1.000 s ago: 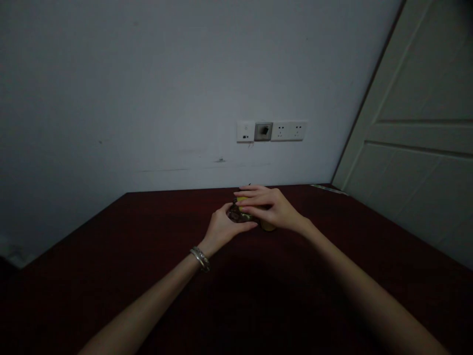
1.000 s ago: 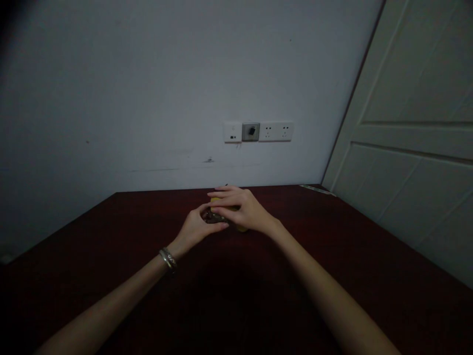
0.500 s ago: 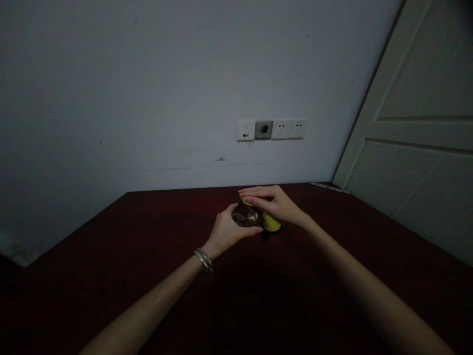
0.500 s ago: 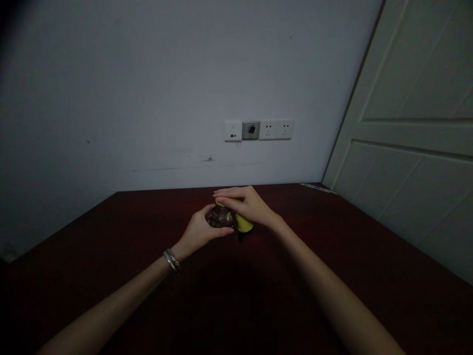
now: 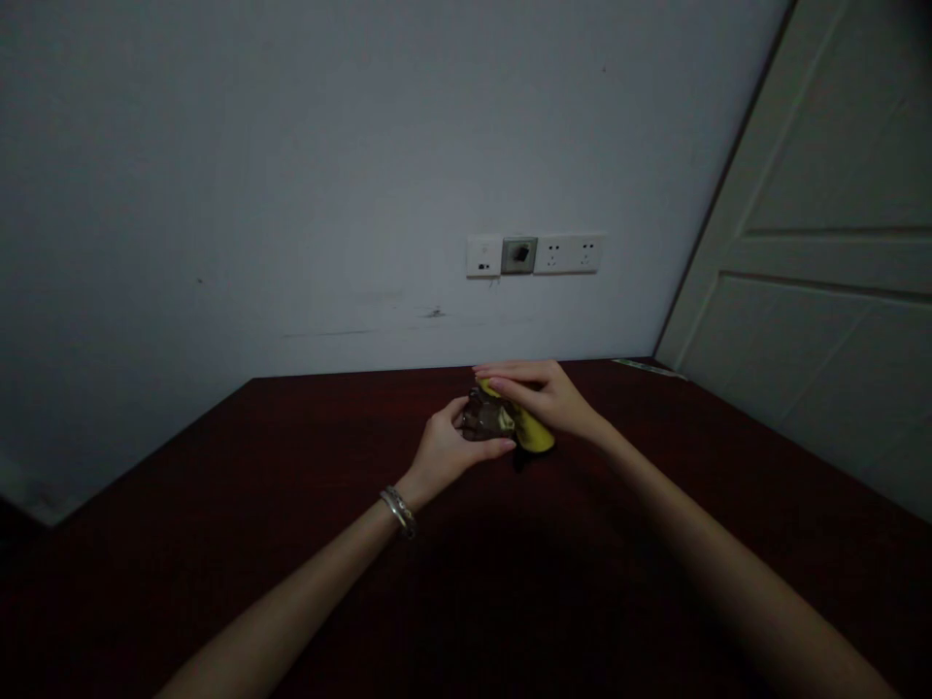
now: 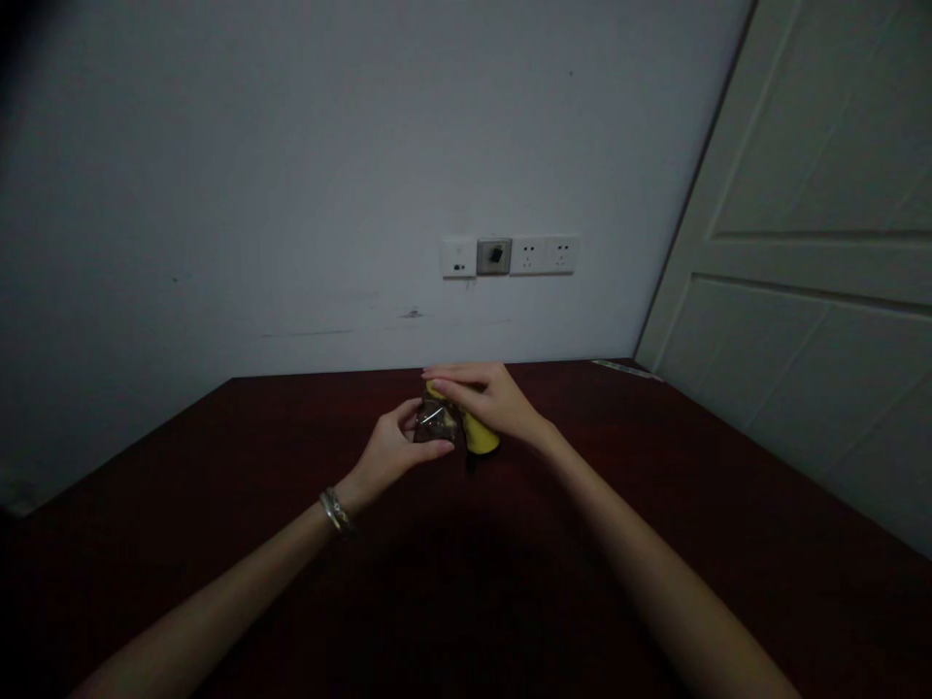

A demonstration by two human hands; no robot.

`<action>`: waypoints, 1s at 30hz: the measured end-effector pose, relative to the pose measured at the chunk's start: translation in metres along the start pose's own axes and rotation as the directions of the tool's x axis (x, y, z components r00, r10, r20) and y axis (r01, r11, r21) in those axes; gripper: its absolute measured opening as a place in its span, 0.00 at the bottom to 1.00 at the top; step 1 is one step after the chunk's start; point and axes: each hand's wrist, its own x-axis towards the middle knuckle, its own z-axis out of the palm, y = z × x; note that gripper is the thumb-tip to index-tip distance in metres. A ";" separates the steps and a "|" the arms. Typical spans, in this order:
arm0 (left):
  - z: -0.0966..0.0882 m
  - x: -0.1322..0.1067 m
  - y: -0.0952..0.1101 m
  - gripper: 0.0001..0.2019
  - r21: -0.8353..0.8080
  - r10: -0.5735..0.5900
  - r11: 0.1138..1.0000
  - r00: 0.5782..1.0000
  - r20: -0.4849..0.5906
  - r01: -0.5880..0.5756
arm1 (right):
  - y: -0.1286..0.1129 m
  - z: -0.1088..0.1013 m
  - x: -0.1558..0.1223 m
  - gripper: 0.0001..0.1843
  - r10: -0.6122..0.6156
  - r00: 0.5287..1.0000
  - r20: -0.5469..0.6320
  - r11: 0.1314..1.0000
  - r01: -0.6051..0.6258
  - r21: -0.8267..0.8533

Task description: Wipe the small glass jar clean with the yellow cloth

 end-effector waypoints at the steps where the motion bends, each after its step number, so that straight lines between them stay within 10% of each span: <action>1: 0.001 -0.001 0.002 0.29 -0.040 -0.014 0.999 1.000 0.010 0.014 | 0.001 0.000 0.000 0.11 0.055 0.998 -0.030 0.998 -0.054 0.026; 10: -0.006 -0.005 0.013 0.22 -0.216 -0.128 0.966 0.988 0.083 0.143 | -0.001 -0.005 -0.002 0.36 0.099 0.973 0.210 0.973 -0.139 0.187; 15: -0.009 -0.003 0.012 0.20 -0.187 -0.162 0.968 0.986 0.032 0.165 | -0.003 0.005 -0.005 0.54 0.006 0.975 0.222 0.994 0.020 -0.112; 30: -0.014 -0.003 0.012 0.22 -0.053 -0.166 0.984 0.981 0.101 0.172 | 0.010 0.019 -0.008 0.54 -0.044 0.985 0.170 0.972 0.082 -0.220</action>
